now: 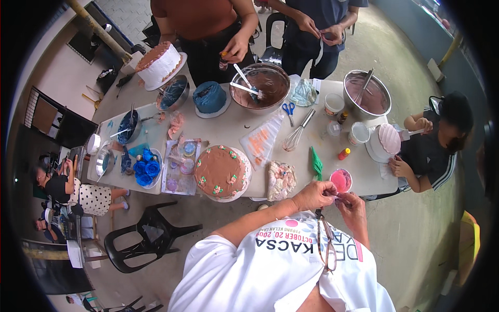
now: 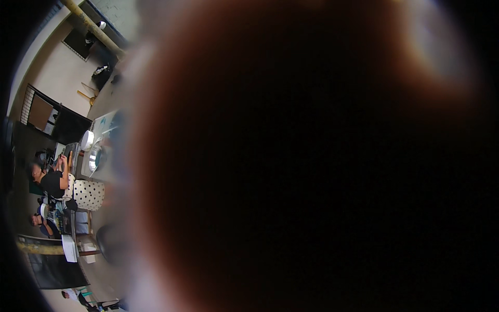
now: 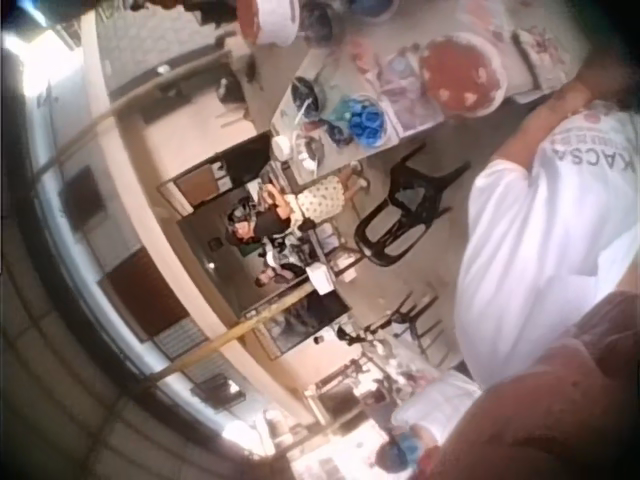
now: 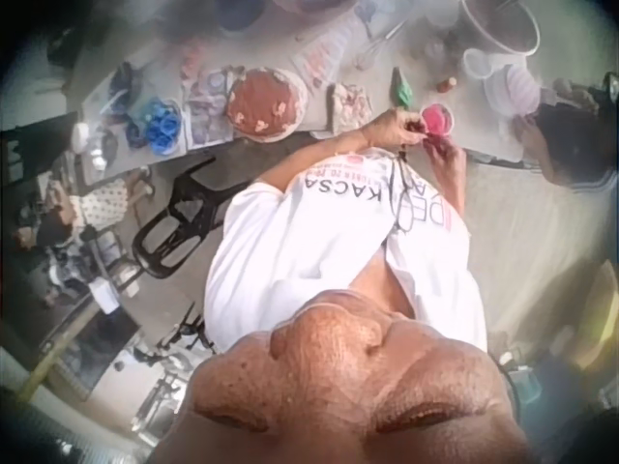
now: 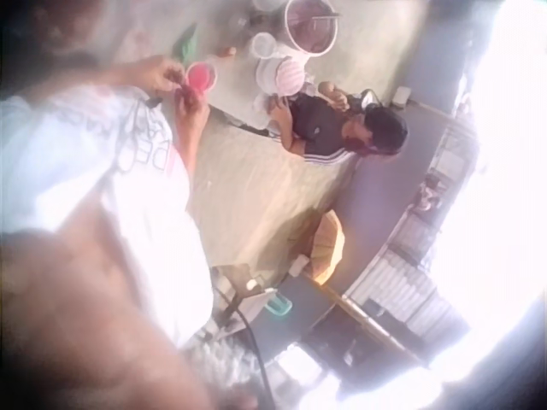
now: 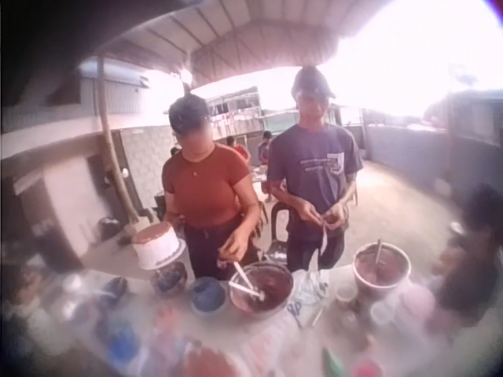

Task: The person adds food coloring to a bowl of frosting and stirs it thoroughly with a wooden spoon, while other decorated cakes and ingredients sit on the table.

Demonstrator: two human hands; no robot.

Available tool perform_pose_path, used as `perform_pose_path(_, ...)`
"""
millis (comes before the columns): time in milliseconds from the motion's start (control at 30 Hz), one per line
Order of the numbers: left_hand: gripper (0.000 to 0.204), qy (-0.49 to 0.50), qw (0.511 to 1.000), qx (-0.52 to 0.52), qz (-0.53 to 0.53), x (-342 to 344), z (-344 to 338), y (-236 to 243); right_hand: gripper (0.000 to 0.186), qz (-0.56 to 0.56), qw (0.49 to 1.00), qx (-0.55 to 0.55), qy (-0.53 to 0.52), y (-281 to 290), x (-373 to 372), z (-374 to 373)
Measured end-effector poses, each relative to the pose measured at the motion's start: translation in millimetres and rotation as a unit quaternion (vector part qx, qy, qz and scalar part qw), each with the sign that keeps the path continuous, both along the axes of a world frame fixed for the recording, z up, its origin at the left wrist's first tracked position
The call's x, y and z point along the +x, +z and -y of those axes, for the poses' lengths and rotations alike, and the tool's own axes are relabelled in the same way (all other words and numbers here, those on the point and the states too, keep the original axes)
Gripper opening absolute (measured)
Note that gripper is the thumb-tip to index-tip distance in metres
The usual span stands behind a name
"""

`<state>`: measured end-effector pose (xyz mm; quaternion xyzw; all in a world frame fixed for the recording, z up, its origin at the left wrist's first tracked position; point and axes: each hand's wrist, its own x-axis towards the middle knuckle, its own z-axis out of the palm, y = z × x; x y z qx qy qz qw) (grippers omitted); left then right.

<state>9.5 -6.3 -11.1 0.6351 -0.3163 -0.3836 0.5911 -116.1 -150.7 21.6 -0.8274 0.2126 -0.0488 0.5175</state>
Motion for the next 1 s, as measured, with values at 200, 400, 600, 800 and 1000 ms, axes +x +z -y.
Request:
perform_pose_path(200, 0.034, 0.055, 0.998, 0.005, 0.001, 2, 13, -2, 0.019, -0.033, 0.994, -0.100, -0.003, 4, -2, 49)
perform_pose_path(400, 0.029, 0.148, 0.984, 0.038, -0.088, 7, 12, -26, 0.021, -0.061, 0.987, -0.141, -0.042, 7, -3, 98)
perform_pose_path(600, 0.030, 0.202, 0.976, 0.045, -0.074, 2, 1, -54, 0.019, -0.085, 0.961, -0.249, 0.090, 0, 25, 101)
perform_pose_path(800, 0.029, 0.228, 0.967, 0.106, -0.043, -6, 0, -50, 0.011, -0.063, 0.918, -0.337, 0.200, -22, 55, 86)
perform_pose_path(1000, 0.027, 0.282, 0.950, 0.130, -0.017, -19, -17, -54, 0.018, -0.021, 0.889, -0.361, 0.282, -35, 65, 80)
